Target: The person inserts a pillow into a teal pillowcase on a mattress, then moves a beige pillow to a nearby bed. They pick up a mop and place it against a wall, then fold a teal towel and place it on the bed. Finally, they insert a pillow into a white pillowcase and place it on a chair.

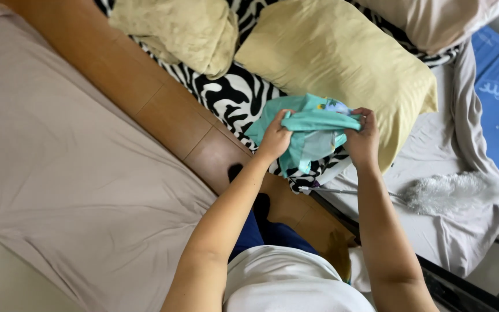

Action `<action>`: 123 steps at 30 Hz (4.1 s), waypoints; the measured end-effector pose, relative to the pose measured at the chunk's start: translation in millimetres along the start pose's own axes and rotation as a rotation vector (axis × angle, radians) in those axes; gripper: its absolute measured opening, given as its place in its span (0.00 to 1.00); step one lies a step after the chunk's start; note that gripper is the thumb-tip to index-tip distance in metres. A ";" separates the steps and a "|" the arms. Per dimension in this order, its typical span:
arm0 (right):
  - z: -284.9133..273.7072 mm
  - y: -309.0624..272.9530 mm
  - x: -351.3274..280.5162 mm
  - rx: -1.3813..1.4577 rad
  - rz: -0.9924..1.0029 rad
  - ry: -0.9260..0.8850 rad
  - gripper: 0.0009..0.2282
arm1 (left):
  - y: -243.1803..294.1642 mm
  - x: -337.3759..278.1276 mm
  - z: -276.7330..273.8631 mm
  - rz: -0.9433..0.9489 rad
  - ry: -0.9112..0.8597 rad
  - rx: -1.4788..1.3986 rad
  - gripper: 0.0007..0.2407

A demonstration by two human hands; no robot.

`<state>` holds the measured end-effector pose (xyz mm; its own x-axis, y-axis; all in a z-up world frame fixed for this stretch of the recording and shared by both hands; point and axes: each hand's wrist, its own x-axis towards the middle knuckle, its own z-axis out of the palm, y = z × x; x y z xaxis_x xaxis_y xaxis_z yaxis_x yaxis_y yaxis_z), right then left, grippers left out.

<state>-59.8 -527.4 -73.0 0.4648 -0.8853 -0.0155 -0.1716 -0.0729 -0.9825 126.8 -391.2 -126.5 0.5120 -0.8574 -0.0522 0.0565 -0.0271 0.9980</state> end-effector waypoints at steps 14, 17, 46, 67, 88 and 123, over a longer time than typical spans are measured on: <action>98.0 260.8 42.0 -0.642 0.295 -0.008 0.30 | -107.6 128.7 -60.6 -0.053 -0.047 0.297 0.17; 132.2 360.9 46.3 -0.779 0.145 0.010 0.36 | -108.8 163.3 -88.5 -0.057 -0.033 0.336 0.15; 49.1 202.5 167.0 1.026 0.969 0.404 0.46 | -87.3 296.0 -8.9 -0.642 -0.180 0.156 0.36; 27.3 209.3 189.9 0.710 0.960 0.318 0.15 | -165.8 320.5 77.1 -0.568 -0.043 0.755 0.25; 234.5 15.6 302.0 0.731 0.139 0.494 0.12 | 46.9 425.3 -157.7 0.099 -0.114 -0.246 0.11; 130.7 168.5 382.8 0.865 0.599 0.659 0.09 | -53.9 484.6 -56.9 -0.227 -0.434 0.094 0.07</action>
<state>202.7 -818.5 -268.8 -0.0569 -0.7546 -0.6538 0.5391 0.5279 -0.6562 420.7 -776.0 -207.6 0.0903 -0.9590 -0.2688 0.0376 -0.2664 0.9631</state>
